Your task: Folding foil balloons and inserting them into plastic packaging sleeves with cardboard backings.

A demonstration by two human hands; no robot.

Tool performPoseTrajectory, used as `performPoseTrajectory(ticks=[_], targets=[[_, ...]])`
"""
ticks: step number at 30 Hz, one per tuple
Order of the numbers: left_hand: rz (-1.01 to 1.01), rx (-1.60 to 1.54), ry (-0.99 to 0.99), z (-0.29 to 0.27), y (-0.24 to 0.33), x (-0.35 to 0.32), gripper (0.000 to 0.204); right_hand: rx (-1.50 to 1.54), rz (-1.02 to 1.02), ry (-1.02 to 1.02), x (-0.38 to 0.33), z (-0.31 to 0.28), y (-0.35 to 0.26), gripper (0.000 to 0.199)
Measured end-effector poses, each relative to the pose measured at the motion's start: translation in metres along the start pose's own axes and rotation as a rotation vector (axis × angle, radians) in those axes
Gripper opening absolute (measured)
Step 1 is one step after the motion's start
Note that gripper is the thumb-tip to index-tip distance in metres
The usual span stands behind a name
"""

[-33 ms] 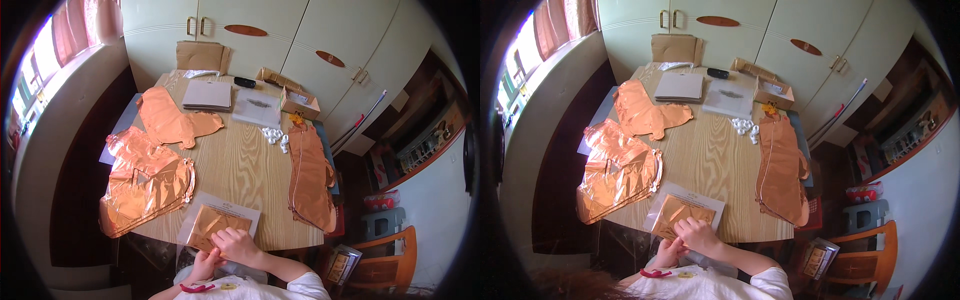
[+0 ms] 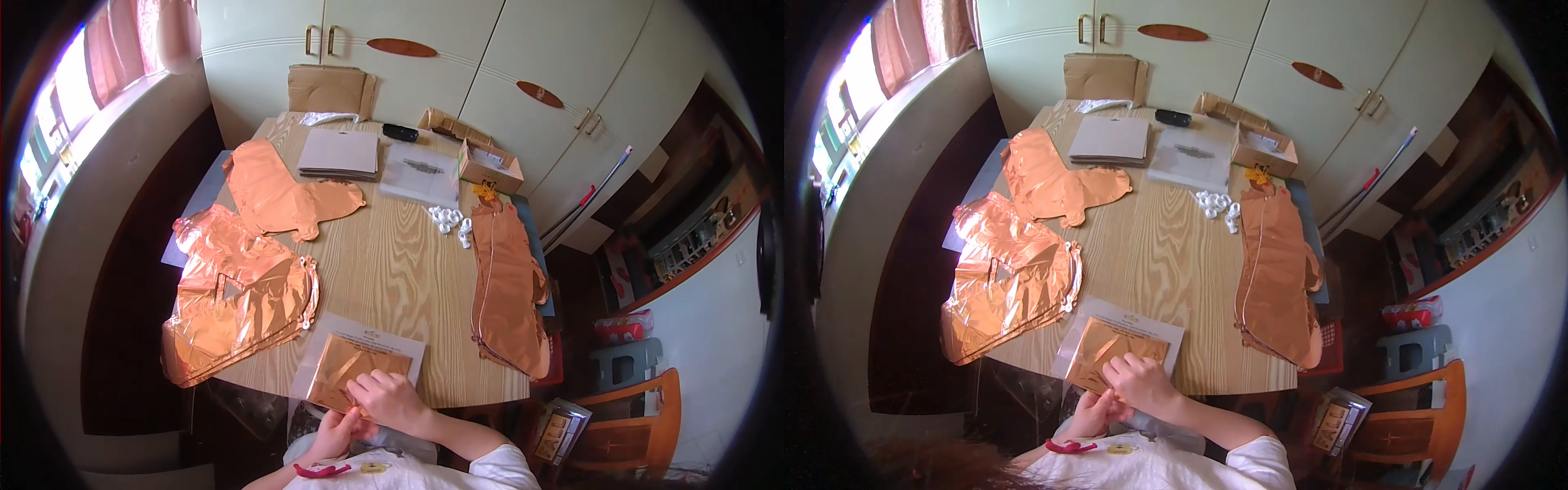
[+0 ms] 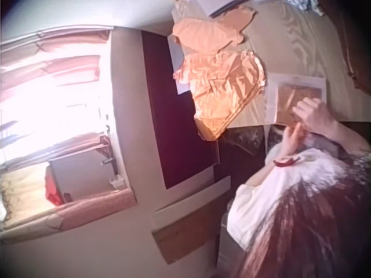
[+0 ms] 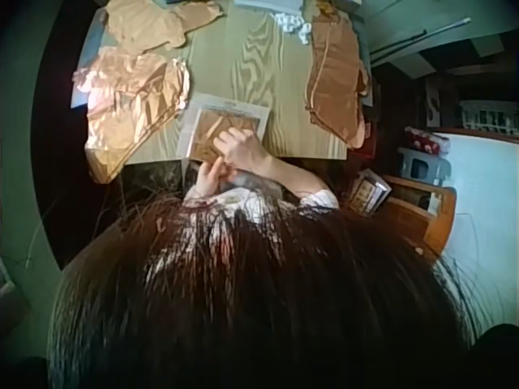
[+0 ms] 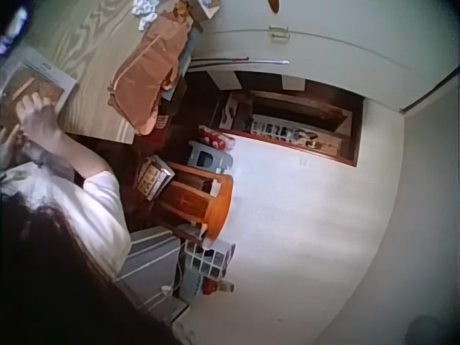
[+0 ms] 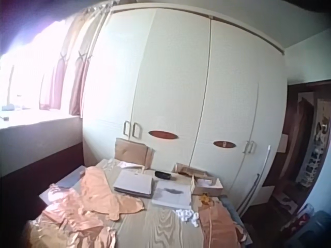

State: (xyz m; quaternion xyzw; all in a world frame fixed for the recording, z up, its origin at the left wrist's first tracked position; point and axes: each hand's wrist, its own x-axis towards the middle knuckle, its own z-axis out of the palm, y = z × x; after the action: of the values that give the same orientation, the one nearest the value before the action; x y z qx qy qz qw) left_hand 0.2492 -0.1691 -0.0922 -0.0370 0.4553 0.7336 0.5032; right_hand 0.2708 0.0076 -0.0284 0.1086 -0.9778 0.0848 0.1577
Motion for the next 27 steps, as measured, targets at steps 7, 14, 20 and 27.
performPoseTrajectory(ticks=[7, 14, 20, 27], targets=[[0.052, 0.636, -0.149, -0.029, -0.012, -0.010, 0.024, 0.212, 0.017, -0.018, -0.019, -0.010, -0.005, 0.041], [0.142, 0.445, -0.189, -0.041, -0.024, 0.003, 0.025, 0.192, 0.014, -0.030, -0.033, 0.009, -0.007, 0.051], [0.264, 0.581, -0.236, -0.056, -0.029, 0.015, 0.028, 0.187, 0.074, 0.063, -0.033, 0.020, -0.015, 0.045], [0.153, 0.440, -0.328, -0.033, -0.016, 0.007, 0.037, 0.096, 0.169, 0.124, -0.037, 0.026, -0.005, 0.044]])
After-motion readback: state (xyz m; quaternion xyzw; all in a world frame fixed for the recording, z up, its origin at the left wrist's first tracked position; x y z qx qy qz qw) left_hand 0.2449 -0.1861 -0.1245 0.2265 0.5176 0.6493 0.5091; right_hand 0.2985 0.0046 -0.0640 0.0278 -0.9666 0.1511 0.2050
